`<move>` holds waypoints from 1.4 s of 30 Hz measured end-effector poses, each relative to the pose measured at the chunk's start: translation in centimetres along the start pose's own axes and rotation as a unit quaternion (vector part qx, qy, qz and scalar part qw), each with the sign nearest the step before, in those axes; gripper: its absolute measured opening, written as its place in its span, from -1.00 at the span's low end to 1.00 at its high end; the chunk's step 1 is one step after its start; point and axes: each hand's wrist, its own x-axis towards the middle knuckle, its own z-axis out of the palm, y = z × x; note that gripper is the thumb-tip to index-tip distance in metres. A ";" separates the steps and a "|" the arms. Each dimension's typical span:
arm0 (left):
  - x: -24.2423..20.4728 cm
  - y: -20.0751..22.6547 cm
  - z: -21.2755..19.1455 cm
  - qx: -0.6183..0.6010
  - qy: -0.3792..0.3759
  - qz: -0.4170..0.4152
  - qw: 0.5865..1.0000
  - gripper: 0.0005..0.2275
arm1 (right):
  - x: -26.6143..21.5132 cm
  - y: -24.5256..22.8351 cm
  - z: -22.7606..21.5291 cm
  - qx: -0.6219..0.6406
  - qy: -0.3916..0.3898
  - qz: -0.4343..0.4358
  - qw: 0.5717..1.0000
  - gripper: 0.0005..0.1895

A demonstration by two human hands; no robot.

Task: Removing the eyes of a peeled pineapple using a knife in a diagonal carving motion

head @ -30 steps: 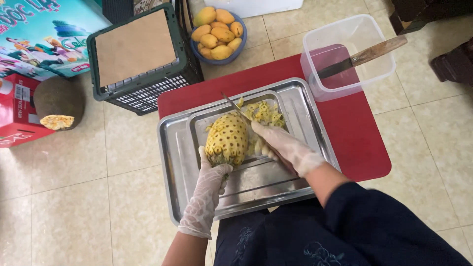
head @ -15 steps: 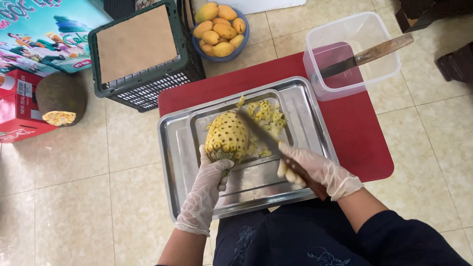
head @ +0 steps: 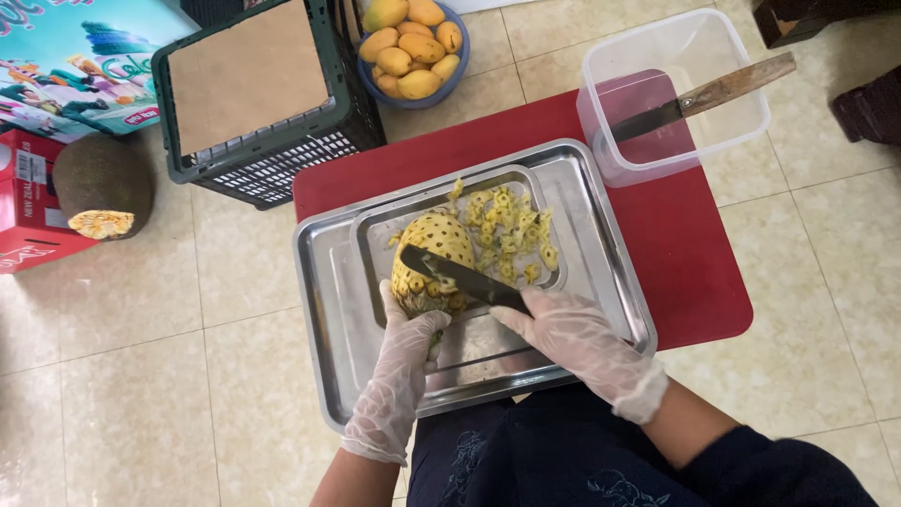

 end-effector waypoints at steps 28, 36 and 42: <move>1.9 -1.0 -1.7 -0.060 -0.016 -0.040 0.997 -0.04 | 2.9 -3.2 -0.8 0.013 -0.023 0.008 1.000 -0.16; 1.2 -0.7 -2.0 -0.040 -0.010 -0.036 0.999 -0.06 | 5.3 1.1 0.1 0.247 0.050 0.034 0.967 -0.35; 1.1 -0.8 -2.4 -0.038 -0.016 -0.039 0.998 -0.01 | 0.9 -1.6 -1.7 0.054 -0.009 0.045 0.998 -0.23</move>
